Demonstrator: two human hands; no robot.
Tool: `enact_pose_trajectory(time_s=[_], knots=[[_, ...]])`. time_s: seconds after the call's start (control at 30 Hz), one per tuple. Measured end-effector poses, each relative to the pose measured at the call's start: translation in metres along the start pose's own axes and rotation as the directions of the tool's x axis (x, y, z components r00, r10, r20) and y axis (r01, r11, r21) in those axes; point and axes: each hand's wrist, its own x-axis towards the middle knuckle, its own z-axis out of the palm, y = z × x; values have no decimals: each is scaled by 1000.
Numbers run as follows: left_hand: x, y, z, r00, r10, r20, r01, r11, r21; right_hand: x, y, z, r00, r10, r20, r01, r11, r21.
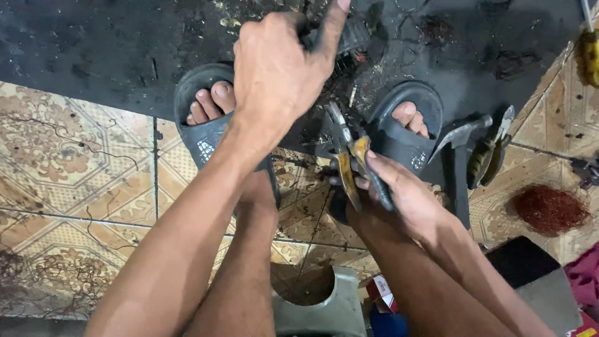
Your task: The person uses pliers to pull and cut copper wire from a cylindrical motor stator. They repeatedly grip and extract wire strands, rotating the stator to access different sections. The removed wire accumulates on the work surface.
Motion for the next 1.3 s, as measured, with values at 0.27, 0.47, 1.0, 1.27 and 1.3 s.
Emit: enact_pose_trajectory(time_s=[0.27,0.47,1.0,1.27,1.3], knots=[[9,3,-13,972,3,233,-11,999,33,6,-2,2,999,-33,35,32,999,44],[1,16,-21,938,-63,341,46,997,58,3,-13,15,1000,6,-12,-5,998,70],[-3,21,-14,928,-97,361,69,993,91,-4,-32,15,998,60,9,-60,985,159],[18,-16,1,962,256,97,-250,966,-61,-29,-44,44,974,104,-204,-111,993,-27],[19,-20,4,922,388,6,-385,916,-112,-30,-45,45,972,116,-204,-122,992,-16]])
